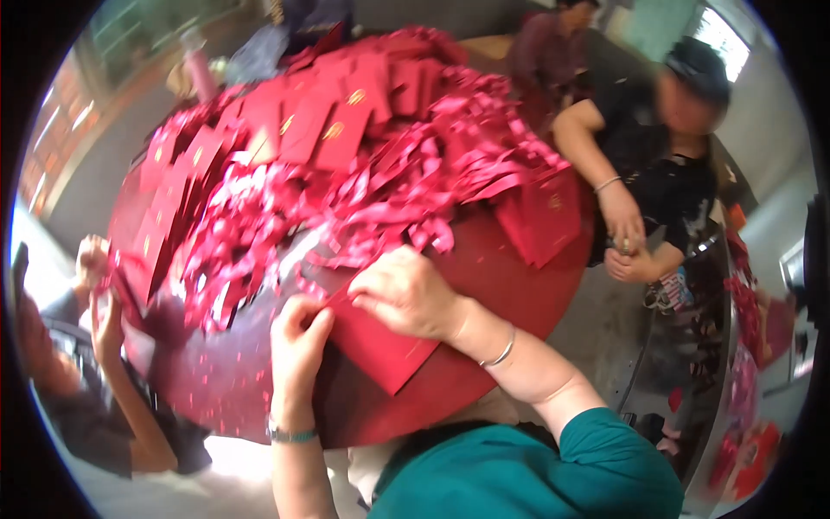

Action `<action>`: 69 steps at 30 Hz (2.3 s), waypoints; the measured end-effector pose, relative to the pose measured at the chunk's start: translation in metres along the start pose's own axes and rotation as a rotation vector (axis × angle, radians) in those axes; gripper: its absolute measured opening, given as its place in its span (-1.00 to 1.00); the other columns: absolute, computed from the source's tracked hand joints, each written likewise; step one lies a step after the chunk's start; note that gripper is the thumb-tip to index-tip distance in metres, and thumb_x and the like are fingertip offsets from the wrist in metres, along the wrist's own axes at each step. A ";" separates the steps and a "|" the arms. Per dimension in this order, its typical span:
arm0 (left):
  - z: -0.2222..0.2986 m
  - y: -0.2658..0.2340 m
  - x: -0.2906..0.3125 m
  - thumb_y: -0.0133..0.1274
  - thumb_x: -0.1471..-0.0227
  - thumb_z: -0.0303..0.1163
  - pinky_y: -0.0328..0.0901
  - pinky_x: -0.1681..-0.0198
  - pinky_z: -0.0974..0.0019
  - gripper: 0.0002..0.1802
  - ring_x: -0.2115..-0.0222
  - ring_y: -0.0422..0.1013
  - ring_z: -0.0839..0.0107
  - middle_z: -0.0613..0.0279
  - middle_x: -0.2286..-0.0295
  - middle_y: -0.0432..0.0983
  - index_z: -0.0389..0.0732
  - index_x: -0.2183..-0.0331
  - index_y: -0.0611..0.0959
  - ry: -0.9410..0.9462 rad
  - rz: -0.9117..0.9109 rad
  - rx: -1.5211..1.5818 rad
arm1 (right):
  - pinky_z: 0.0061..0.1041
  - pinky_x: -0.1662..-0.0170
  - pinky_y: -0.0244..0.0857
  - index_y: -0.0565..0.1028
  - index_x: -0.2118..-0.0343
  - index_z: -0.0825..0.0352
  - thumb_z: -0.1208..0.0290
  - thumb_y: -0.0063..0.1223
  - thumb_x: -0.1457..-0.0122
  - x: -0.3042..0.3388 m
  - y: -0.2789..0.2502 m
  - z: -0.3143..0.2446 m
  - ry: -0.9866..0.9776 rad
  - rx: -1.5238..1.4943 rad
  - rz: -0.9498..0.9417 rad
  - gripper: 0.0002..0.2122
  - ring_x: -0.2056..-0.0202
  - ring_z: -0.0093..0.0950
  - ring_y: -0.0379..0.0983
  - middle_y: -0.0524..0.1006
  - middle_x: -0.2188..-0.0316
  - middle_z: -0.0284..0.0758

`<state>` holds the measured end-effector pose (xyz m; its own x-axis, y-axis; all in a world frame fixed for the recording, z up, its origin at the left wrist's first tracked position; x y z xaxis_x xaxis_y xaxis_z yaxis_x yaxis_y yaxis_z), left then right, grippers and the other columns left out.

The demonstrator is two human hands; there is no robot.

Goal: The person threads a ribbon through the holes of a red envelope, ties it into a bow, and places it on a stack, repeating the process with multiple envelopes.

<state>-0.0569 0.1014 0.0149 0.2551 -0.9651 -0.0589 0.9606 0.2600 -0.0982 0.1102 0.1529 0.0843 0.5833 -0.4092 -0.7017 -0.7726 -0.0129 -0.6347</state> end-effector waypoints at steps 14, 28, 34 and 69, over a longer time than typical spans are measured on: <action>-0.004 0.002 0.001 0.05 -0.02 -0.58 0.31 0.26 0.49 -0.88 0.42 0.39 0.60 0.35 0.47 0.49 -0.32 0.31 0.60 -0.117 -0.078 0.103 | -0.40 0.29 0.23 0.50 0.51 0.27 0.53 0.19 0.07 -0.005 0.016 -0.011 0.057 -0.023 -0.129 -0.92 0.46 -0.35 0.49 0.54 0.56 -0.33; 0.005 0.002 -0.001 0.10 0.03 -0.62 0.31 0.23 0.43 -0.84 0.38 0.39 0.50 0.27 0.37 0.44 -0.35 0.30 0.61 -0.071 -0.066 -0.002 | -0.41 0.32 0.26 0.50 0.55 0.28 0.57 0.19 0.12 -0.004 0.020 -0.008 0.149 -0.030 -0.113 -0.92 0.54 -0.36 0.45 0.50 0.63 -0.33; 0.007 0.003 0.002 0.01 -0.05 -0.64 0.26 0.26 0.52 -0.87 0.34 0.34 0.65 0.43 0.39 0.42 -0.31 0.30 0.59 -0.059 -0.075 -0.002 | -0.39 0.33 0.27 0.50 0.53 0.30 0.56 0.18 0.10 -0.003 0.021 -0.006 0.238 -0.039 -0.138 -0.93 0.54 -0.34 0.44 0.49 0.63 -0.31; 0.004 0.004 0.001 0.05 0.05 -0.71 0.31 0.34 0.46 -0.85 0.41 0.39 0.55 0.30 0.34 0.47 -0.37 0.35 0.61 0.063 -0.032 -0.173 | -0.29 0.13 0.26 0.48 0.33 0.29 0.44 0.23 0.05 0.000 0.039 -0.005 0.228 0.087 -0.223 -0.80 0.33 -0.32 0.48 0.55 0.40 -0.31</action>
<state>-0.0527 0.1016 0.0186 0.2123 -0.9704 -0.1149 0.9334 0.2361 -0.2703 0.0790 0.1479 0.0608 0.6574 -0.5985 -0.4579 -0.6019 -0.0513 -0.7969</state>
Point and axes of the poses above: each hand's wrist, its own x-axis away from the middle knuckle, its own y-axis out of the palm, z = x × y, the point moved 7 cm from there along -x, towards the middle knuckle
